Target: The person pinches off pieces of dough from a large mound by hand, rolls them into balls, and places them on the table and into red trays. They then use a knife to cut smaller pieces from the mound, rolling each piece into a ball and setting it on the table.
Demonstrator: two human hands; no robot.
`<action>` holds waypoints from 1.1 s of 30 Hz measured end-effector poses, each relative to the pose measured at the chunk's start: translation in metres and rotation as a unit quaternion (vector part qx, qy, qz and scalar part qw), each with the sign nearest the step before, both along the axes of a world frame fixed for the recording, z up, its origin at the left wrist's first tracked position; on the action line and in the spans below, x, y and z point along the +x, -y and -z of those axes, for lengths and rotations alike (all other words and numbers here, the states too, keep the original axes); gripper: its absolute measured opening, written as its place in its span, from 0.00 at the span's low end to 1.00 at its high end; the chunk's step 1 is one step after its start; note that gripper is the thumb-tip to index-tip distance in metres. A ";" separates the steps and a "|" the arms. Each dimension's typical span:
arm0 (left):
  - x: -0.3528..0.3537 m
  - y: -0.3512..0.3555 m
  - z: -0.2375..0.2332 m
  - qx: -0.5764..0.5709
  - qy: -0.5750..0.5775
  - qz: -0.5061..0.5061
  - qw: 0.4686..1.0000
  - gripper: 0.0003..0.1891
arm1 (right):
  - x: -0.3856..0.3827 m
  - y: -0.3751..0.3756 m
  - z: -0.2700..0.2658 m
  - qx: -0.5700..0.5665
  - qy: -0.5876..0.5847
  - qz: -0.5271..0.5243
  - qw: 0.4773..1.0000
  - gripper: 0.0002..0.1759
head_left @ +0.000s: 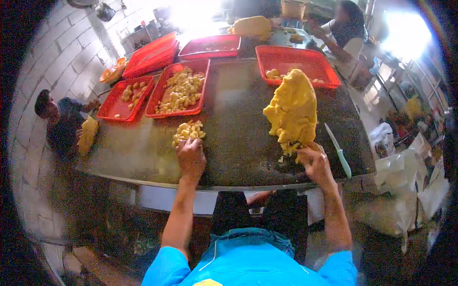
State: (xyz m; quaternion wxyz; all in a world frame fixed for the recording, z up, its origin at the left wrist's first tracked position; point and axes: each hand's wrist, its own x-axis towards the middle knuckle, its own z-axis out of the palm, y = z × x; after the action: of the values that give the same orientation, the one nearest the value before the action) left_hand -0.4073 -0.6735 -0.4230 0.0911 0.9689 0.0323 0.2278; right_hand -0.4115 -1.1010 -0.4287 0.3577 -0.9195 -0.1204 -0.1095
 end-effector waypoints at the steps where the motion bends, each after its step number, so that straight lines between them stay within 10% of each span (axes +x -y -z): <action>1: -0.002 0.002 0.004 -0.041 0.054 0.032 0.997 0.09 | -0.012 -0.010 -0.016 -0.048 0.069 0.024 0.996 0.15; 6: -0.045 0.030 -0.016 -0.215 0.005 0.180 0.960 0.11 | -0.014 -0.028 -0.010 -0.076 0.085 0.061 0.992 0.13; 19: -0.080 0.043 -0.024 -0.242 -0.039 0.124 0.962 0.07 | 0.019 -0.037 -0.015 0.066 0.008 -0.117 0.991 0.17; 33: -0.094 0.037 0.006 -0.206 0.030 0.142 0.968 0.08 | -0.023 -0.022 -0.027 -0.018 0.149 0.048 0.988 0.10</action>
State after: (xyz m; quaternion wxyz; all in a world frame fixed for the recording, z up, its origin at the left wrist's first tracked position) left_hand -0.5015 -0.7103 -0.4294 0.3205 0.9168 -0.0621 0.2299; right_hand -0.4342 -1.0786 -0.4013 0.3137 -0.9039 -0.1299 -0.2602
